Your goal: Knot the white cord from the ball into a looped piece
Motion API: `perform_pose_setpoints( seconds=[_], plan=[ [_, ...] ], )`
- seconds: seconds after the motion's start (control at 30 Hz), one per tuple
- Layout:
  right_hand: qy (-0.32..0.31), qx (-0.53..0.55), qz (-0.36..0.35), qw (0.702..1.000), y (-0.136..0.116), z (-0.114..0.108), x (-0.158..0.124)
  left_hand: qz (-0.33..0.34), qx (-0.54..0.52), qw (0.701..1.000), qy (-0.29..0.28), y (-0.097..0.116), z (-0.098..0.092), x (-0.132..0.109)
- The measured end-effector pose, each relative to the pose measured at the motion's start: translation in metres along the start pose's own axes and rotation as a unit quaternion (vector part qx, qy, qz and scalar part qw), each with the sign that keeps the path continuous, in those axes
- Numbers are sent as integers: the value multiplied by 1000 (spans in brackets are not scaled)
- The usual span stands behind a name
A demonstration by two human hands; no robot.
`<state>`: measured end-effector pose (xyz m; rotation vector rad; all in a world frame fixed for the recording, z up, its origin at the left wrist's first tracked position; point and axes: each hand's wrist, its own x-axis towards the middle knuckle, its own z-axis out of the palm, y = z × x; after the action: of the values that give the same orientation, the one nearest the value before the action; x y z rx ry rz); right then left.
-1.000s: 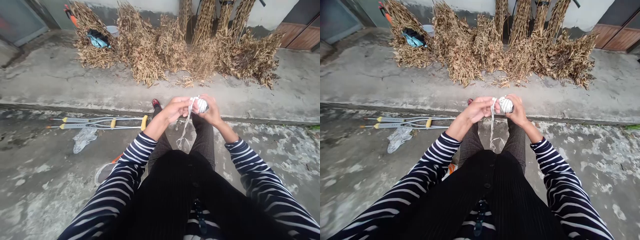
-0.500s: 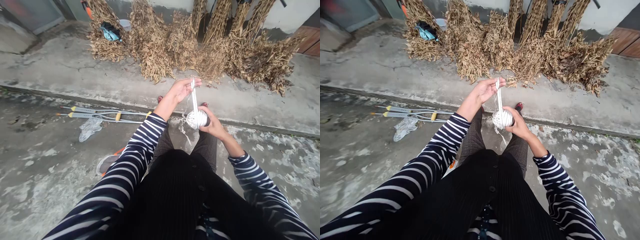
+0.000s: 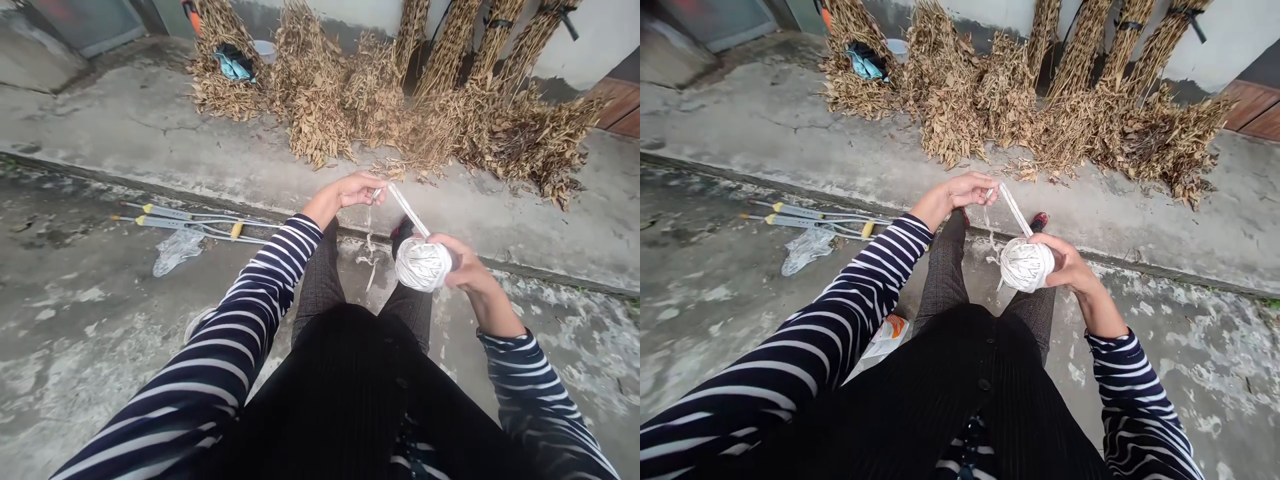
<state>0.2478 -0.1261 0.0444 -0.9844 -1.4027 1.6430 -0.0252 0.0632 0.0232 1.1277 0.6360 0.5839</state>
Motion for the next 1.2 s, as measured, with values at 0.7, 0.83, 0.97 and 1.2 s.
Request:
perform_pose_setpoints(
  seconds=[0.7,0.83,0.97,1.2],
  plan=[
    [121,-39,-16,992,-12,-9,9,129,72,989,-21,-45,97,-33],
    [130,-27,-44,990,-12,-2,12,153,142,978,16,-59,97,-26],
    [145,-70,-71,984,-14,2,20,112,175,978,10,-69,95,-25],
    [154,-18,-111,982,-24,1,35,42,-22,998,-48,-66,71,-21]
  ],
)
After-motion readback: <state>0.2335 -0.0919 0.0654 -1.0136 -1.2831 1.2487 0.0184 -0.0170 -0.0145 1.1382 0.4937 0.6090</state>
